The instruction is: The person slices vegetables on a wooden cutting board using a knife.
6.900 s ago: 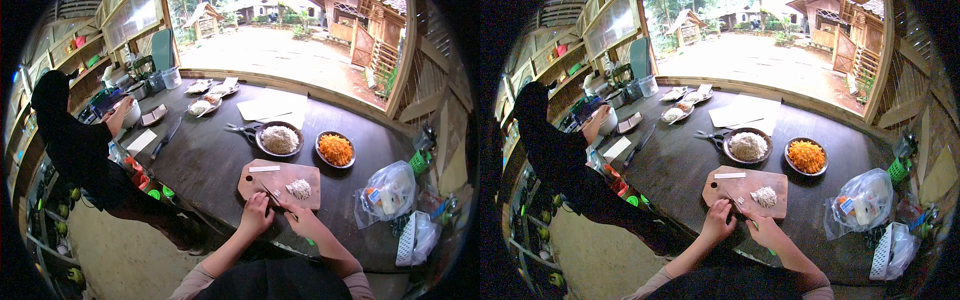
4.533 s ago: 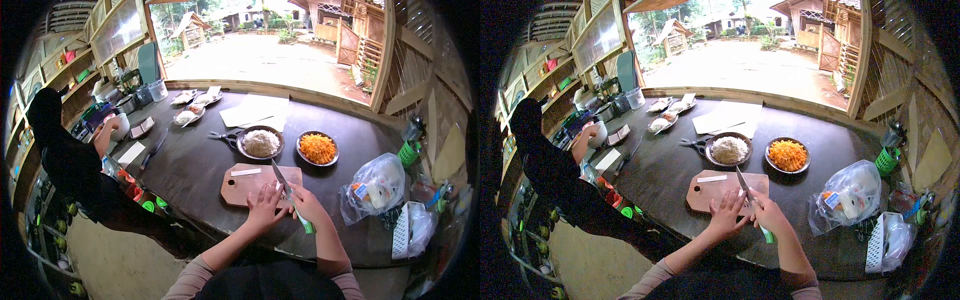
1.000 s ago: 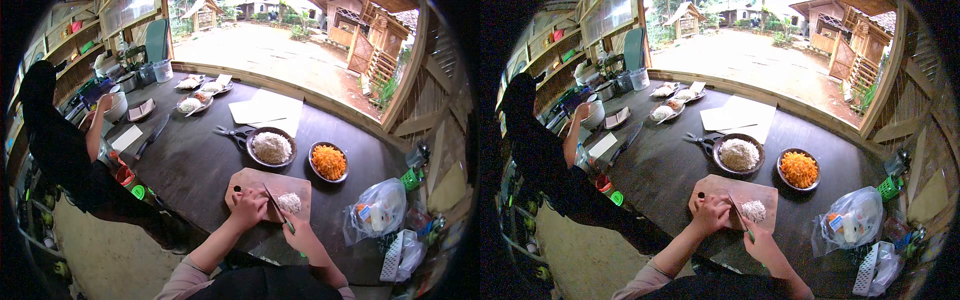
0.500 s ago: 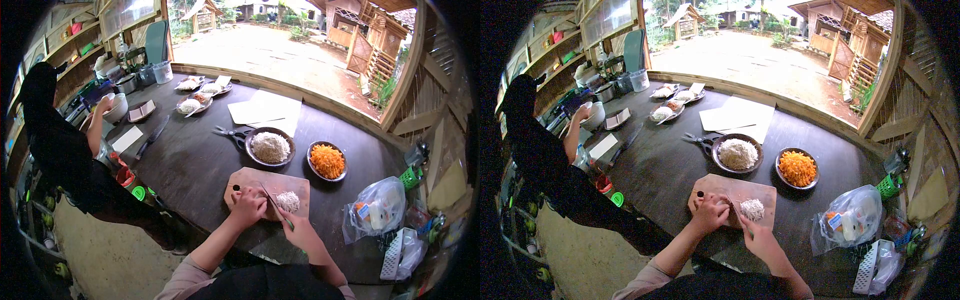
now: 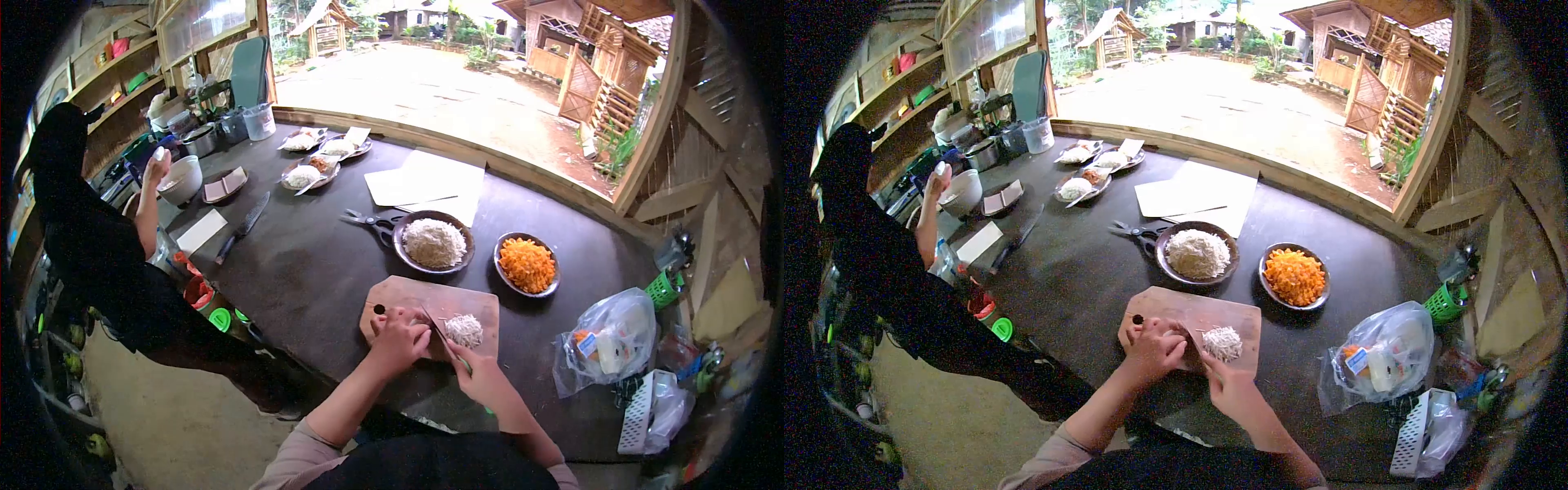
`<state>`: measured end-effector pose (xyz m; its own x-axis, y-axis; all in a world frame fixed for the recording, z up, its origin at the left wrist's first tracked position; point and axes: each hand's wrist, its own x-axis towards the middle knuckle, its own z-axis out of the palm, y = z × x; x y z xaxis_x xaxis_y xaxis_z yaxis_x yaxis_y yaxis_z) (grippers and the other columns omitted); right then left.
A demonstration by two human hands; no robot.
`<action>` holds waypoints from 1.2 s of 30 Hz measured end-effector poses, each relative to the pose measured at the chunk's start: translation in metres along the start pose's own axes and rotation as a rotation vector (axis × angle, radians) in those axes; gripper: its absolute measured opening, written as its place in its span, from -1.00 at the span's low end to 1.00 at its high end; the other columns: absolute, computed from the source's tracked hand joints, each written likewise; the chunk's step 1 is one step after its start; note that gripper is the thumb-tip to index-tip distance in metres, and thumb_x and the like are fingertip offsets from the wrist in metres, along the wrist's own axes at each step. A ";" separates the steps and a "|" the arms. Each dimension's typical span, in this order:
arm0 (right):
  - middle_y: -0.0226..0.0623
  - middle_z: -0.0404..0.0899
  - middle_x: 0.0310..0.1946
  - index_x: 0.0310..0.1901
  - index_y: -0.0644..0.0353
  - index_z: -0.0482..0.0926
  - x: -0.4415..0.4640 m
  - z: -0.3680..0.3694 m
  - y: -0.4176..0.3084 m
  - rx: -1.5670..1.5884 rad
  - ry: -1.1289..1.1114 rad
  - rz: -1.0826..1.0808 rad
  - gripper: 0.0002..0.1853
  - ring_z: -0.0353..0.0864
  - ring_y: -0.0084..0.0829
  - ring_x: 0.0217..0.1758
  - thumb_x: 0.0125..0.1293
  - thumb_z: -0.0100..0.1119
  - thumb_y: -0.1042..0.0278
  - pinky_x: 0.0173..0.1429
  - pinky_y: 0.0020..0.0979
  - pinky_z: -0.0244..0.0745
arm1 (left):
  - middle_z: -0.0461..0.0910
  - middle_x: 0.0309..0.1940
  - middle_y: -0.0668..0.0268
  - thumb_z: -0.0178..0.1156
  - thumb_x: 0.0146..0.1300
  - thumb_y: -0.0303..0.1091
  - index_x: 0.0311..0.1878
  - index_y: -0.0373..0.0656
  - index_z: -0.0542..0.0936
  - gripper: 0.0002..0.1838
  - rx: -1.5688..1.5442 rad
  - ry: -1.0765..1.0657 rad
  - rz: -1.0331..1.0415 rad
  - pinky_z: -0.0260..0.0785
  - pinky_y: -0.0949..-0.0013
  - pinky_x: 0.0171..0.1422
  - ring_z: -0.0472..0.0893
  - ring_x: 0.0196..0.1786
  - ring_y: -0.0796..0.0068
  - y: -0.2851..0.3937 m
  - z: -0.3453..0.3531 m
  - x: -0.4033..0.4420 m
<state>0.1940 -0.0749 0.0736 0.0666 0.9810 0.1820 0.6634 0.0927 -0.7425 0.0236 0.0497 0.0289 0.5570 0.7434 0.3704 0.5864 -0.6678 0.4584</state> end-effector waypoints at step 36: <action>0.18 0.63 -0.27 0.26 0.01 0.49 0.017 -0.003 -0.012 -0.090 -0.182 0.321 -0.60 0.69 0.02 -0.16 0.38 0.08 0.36 -0.02 -0.15 0.55 | 0.55 0.03 0.51 0.22 0.21 -0.15 -0.27 0.04 0.74 -0.82 0.029 -0.012 -0.014 0.09 0.00 0.09 0.37 0.17 0.31 0.003 -0.002 0.002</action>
<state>0.1896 -0.0597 0.0874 0.1534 0.9727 -0.1740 0.6938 -0.2314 -0.6819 0.0250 0.0491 0.0329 0.5554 0.7525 0.3538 0.6110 -0.6580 0.4402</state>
